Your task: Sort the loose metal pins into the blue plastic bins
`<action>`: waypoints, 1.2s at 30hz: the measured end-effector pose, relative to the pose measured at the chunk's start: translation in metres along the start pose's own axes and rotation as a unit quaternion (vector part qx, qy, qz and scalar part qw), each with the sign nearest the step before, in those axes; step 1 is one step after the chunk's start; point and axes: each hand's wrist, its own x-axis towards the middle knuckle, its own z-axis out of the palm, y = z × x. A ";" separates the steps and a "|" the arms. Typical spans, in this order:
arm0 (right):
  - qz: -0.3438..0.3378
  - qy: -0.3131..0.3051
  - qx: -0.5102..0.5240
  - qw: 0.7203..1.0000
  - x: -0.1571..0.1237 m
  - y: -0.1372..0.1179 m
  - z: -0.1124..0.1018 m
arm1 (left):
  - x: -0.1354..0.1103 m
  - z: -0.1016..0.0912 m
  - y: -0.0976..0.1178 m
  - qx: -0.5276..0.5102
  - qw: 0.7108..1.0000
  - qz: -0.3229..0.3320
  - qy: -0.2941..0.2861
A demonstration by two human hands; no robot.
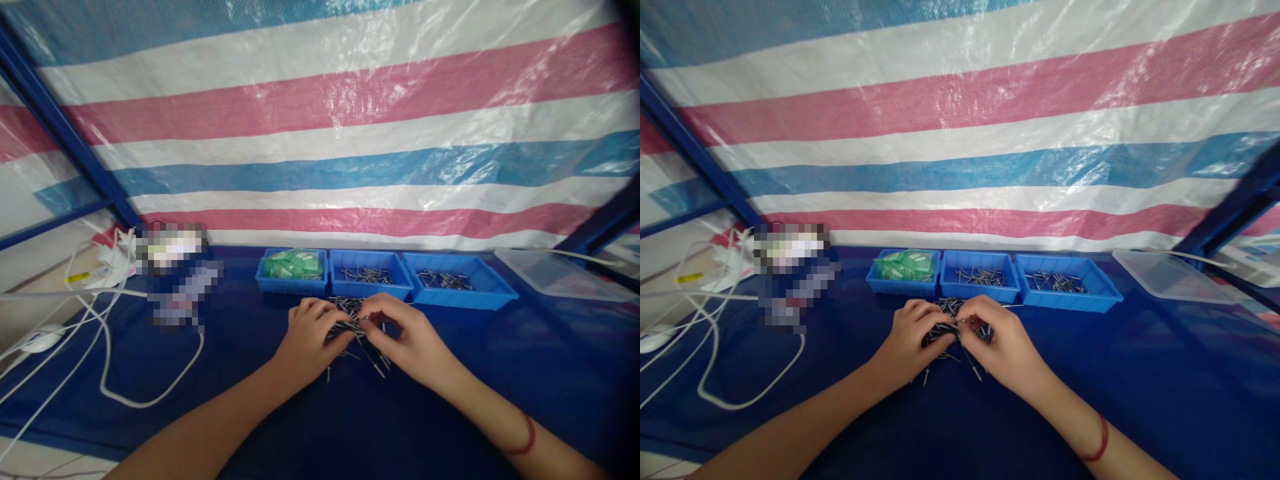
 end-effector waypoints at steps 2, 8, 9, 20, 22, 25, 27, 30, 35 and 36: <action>0.027 0.018 0.061 0.998 -0.001 0.000 0.004 | 0.000 -0.001 0.000 -0.015 1.000 0.002 -0.001; 0.105 0.038 0.192 0.975 -0.001 0.005 0.010 | 0.003 -0.003 0.000 -0.058 0.997 -0.018 0.042; 0.110 0.038 0.196 0.974 -0.001 0.005 0.010 | 0.003 -0.004 0.001 -0.067 0.996 -0.024 0.053; 0.113 -0.008 0.215 0.970 -0.002 0.006 0.017 | 0.002 -0.005 0.006 -0.206 0.973 -0.049 0.090; 0.115 -0.008 0.213 0.970 -0.001 0.005 0.016 | 0.002 -0.004 0.005 -0.209 0.972 -0.061 0.090; 0.123 -0.042 0.199 0.971 0.000 0.002 0.014 | 0.002 -0.003 0.005 -0.213 0.971 -0.064 0.090; 0.128 -0.068 0.178 0.973 0.001 0.001 0.012 | 0.002 -0.003 0.005 -0.215 0.971 -0.054 0.089; 0.126 -0.065 0.151 0.978 0.001 0.000 0.010 | 0.001 -0.003 0.004 -0.214 0.972 -0.039 0.089; 0.126 -0.018 0.149 0.981 0.002 0.002 0.006 | 0.002 -0.002 0.002 -0.184 0.979 -0.017 0.085; 0.123 -0.009 0.146 0.982 0.001 0.002 0.005 | 0.002 -0.001 0.002 -0.176 0.981 -0.014 0.080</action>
